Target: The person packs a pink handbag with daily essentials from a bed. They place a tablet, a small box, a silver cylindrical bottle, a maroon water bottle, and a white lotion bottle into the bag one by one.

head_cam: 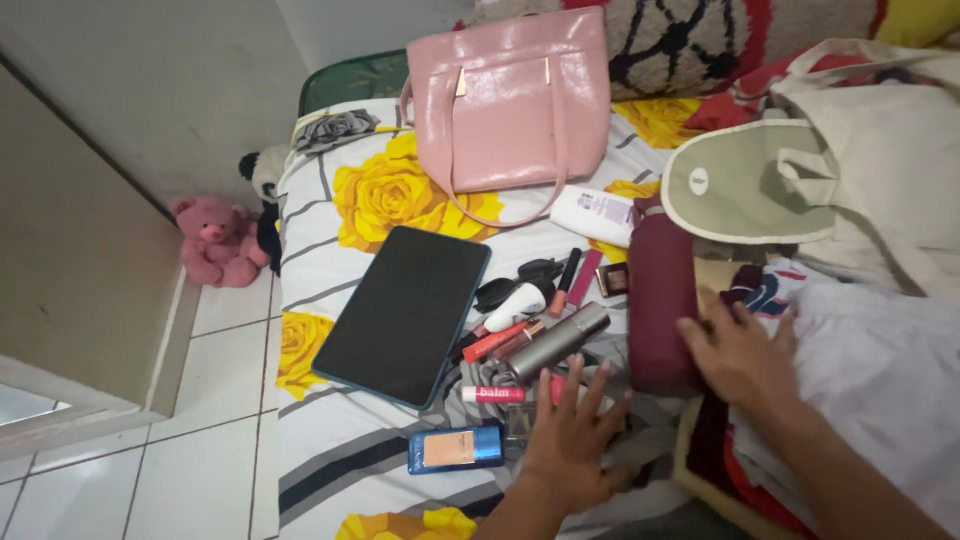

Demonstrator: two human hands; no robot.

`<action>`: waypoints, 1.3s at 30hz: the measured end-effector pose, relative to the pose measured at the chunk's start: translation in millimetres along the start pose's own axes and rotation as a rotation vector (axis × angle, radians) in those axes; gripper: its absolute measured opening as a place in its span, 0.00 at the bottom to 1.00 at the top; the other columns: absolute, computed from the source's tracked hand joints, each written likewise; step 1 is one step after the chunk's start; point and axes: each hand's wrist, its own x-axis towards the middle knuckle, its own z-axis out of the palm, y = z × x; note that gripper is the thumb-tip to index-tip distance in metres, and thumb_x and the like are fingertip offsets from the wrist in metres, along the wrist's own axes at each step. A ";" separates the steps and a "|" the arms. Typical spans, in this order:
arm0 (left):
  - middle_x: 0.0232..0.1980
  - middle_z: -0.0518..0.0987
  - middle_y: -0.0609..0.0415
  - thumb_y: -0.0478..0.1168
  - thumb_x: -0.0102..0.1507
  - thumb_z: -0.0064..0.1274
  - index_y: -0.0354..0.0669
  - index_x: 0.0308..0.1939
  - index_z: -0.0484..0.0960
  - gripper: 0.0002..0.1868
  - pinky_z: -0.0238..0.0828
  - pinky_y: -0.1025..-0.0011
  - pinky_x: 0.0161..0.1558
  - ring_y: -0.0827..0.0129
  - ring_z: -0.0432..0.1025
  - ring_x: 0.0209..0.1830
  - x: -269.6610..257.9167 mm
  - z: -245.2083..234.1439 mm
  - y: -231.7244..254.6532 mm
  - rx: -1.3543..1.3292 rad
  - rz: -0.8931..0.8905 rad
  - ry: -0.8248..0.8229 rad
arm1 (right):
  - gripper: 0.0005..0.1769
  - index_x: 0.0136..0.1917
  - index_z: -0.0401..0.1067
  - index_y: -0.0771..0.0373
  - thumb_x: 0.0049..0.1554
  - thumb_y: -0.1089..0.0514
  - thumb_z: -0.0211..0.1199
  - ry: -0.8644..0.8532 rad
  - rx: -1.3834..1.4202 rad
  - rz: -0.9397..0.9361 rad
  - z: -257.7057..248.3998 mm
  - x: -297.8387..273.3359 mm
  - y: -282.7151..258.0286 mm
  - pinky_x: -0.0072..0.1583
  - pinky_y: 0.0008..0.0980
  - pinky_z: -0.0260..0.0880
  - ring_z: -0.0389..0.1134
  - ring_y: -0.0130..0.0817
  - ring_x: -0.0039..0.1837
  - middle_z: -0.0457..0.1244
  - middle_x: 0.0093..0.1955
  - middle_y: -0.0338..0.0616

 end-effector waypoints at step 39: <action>0.70 0.66 0.37 0.46 0.65 0.50 0.40 0.71 0.70 0.30 0.45 0.42 0.70 0.40 0.56 0.73 59.9 -33.8 -9.2 -0.172 -0.060 0.568 | 0.39 0.77 0.56 0.68 0.58 0.48 0.61 0.291 0.588 -0.021 40.0 37.3 -70.7 0.69 0.49 0.60 0.61 0.63 0.69 0.60 0.68 0.69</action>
